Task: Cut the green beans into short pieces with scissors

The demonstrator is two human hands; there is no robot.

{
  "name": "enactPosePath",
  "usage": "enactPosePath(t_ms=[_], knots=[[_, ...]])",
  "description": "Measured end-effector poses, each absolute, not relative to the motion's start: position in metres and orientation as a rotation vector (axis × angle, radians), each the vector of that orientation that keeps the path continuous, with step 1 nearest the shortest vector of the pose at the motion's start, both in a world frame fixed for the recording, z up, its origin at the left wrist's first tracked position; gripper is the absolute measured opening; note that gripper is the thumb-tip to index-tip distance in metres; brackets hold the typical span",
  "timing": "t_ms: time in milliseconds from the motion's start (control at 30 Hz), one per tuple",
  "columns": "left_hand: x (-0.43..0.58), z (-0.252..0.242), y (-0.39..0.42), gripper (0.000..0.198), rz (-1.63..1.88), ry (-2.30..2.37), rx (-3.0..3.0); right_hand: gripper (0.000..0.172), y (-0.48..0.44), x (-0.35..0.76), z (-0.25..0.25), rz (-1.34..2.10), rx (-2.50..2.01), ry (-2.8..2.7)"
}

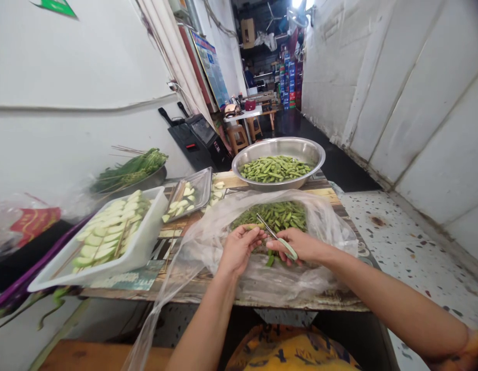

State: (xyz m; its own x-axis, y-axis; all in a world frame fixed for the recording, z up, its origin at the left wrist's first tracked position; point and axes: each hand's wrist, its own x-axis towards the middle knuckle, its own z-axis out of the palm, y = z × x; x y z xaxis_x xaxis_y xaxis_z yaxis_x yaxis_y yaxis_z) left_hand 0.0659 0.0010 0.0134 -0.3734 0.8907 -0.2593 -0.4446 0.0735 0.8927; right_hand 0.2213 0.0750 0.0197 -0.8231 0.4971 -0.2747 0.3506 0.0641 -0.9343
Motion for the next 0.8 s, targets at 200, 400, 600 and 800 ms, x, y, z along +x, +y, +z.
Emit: enactPosePath(t_ms=[200,400,600,800], knots=[[0.059,0.011,-0.002,0.020,1.522,1.285,0.503,0.045,0.073,0.220,0.022,1.770,-0.957,-2.207],[0.023,0.010,0.017,0.013,1.358,1.807,0.816,0.045,0.083,0.218,0.013,1.839,-0.982,-2.145],[0.010,0.008,0.055,0.021,1.060,2.120,1.283,0.044,0.087,0.219,0.017,1.800,-0.993,-2.110],[0.006,0.010,0.078,0.016,0.729,2.151,1.617,0.042,0.091,0.220,0.016,1.794,-1.003,-2.078]])
